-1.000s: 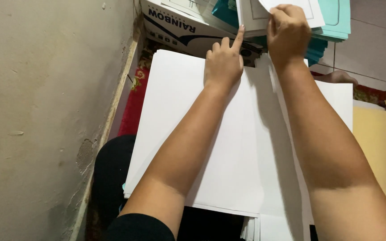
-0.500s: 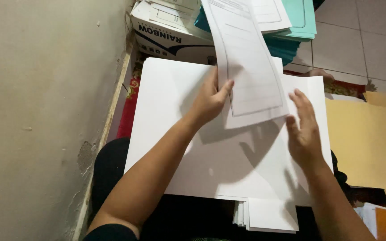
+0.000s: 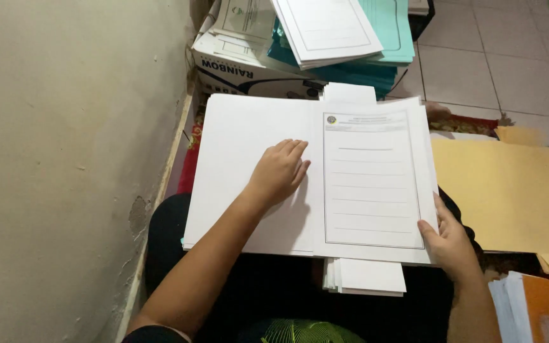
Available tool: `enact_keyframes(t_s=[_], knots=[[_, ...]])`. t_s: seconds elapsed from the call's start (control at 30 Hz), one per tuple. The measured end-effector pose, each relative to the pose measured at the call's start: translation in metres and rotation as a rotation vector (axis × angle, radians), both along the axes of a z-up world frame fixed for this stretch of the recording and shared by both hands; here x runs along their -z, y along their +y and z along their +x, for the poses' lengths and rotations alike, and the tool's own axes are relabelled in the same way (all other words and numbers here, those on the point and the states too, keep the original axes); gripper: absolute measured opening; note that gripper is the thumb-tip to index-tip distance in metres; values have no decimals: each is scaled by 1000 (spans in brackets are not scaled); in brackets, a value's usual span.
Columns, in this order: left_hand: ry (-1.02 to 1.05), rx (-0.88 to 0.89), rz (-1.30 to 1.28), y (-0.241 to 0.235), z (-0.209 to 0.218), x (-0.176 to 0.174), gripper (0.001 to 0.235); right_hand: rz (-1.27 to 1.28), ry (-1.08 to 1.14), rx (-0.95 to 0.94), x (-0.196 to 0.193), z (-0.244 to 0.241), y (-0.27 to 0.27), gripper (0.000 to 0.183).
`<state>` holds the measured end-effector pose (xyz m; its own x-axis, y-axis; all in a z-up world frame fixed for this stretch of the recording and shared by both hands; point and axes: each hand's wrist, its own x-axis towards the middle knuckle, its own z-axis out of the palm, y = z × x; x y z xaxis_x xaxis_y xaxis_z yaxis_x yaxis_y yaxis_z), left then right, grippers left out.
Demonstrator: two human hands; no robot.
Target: The person sits on the floor and repeatedly places a printed sheet between two large white sheets, then smooths the stack flat with both hands. This process is repeated multiple times with additional sheets.
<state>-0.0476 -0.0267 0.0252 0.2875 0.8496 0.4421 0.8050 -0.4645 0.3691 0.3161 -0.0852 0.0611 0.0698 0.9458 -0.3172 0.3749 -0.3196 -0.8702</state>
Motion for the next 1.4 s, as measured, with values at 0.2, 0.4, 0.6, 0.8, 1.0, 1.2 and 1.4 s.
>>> enact_keyframes(t_s=[0.2, 0.4, 0.6, 0.8, 1.0, 1.2, 1.4], knots=[[172, 75, -213, -3, -3, 0, 61, -25, -106, 45, -33, -31, 1, 67], [113, 128, -302, -8, -9, -17, 78, 36, -81, 20, -11, -18, 4, 69], [100, 144, -319, -6, -10, -15, 83, 4, -119, 17, -21, -24, -2, 68], [125, 146, -341, -4, -9, -16, 86, 83, -145, -7, 9, -8, 2, 70], [107, 147, -355, -4, -9, -17, 88, 24, -464, -42, -21, -30, -10, 69], [131, 127, -346, 0, -8, -11, 91, 205, -617, -214, 8, -14, -3, 74], [111, 123, -338, 2, -8, -7, 90, 116, -654, -237, -13, -26, -3, 77]])
